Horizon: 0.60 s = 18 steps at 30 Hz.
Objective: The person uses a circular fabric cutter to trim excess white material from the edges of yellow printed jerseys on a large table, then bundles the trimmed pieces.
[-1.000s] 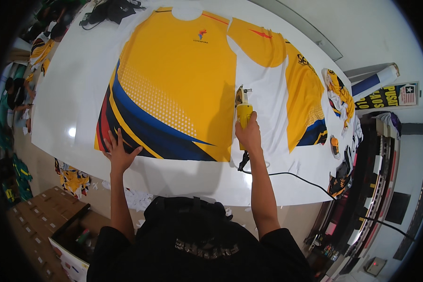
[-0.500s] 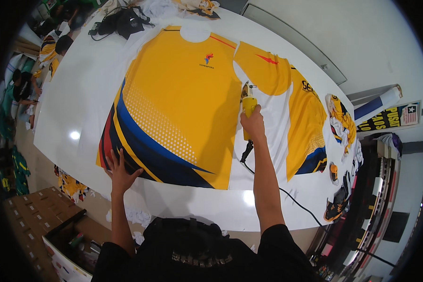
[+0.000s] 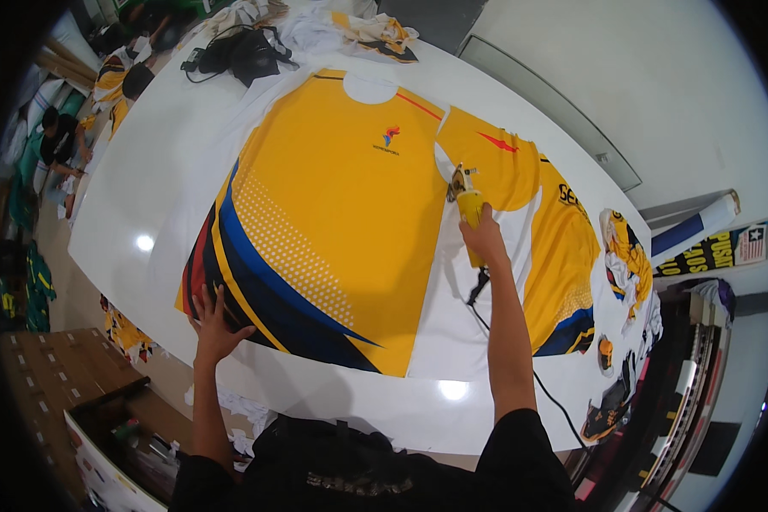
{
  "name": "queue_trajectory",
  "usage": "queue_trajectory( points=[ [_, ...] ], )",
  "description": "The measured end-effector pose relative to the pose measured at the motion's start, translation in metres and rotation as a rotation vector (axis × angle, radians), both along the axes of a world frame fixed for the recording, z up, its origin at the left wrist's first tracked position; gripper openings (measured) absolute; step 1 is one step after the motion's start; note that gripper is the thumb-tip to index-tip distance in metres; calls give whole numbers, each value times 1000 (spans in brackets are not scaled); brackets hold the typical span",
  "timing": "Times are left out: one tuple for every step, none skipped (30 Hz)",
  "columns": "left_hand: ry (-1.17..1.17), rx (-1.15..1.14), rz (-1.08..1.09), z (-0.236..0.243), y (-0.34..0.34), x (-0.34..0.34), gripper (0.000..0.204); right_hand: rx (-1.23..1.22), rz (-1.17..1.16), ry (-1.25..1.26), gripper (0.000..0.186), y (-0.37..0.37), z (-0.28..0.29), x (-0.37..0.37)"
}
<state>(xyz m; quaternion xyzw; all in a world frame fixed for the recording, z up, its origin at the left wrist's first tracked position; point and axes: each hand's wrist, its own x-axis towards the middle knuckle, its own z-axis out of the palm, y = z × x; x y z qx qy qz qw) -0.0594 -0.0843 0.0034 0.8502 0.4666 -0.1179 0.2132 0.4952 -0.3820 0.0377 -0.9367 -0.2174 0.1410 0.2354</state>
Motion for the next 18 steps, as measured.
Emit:
queue_trajectory(
  points=[
    [-5, 6, 2, -1, 0, -2, 132, -17, 38, 4, 86, -10, 5, -2],
    [-9, 12, -7, 0, 0, 0, 132, -34, 65, 9, 86, -21, 8, 1],
    [-6, 8, 1, 0, 0, 2, 132, -66, 68, 35, 88, -28, 9, 8],
    [-2, 4, 9, 0, 0, 4, 133, -73, 98, 40, 89, -30, 9, 16],
    [7, -1, 16, 0, -1, 4, 133, -79, 127, 50, 89, -29, 13, 21],
    [12, -3, 20, 1, -1, 5, 134, -85, 151, 60, 90, -31, 17, 26],
    [17, -5, 23, 0, -2, 5, 134, -81, 168, 62, 90, -31, 18, 30],
    [18, -3, 29, 1, -1, 6, 134, -74, 187, 58, 89, -28, 18, 35],
    [16, -13, 37, 1, -2, 7, 135, -67, 206, 55, 89, -27, 19, 40],
    [15, -22, 46, 2, -3, 8, 135, -82, 218, 53, 89, -27, 21, 44],
    [14, -30, 55, 2, -3, 9, 136, -95, 232, 52, 88, -26, 21, 49],
    [10, -25, 54, 2, -2, 9, 136, -109, 245, 51, 88, -25, 21, 53],
    [7, -21, 53, 1, -2, 10, 136, -100, 256, 47, 88, -24, 21, 57],
    [5, -18, 52, 0, -2, 9, 136, -92, 266, 45, 88, -26, 20, 61],
    [5, -14, 52, -1, -2, 8, 135, -84, 276, 43, 87, -26, 19, 64],
    [5, -10, 53, -2, -2, 7, 135, -62, 303, 46, 87, -26, 16, 67],
    [0, -7, 50, -3, -1, 8, 135, -42, 326, 44, 86, -27, 17, 70],
    [-14, -7, 51, -4, -1, 7, 135, -22, 349, 42, 86, -27, 16, 73]
  ],
)
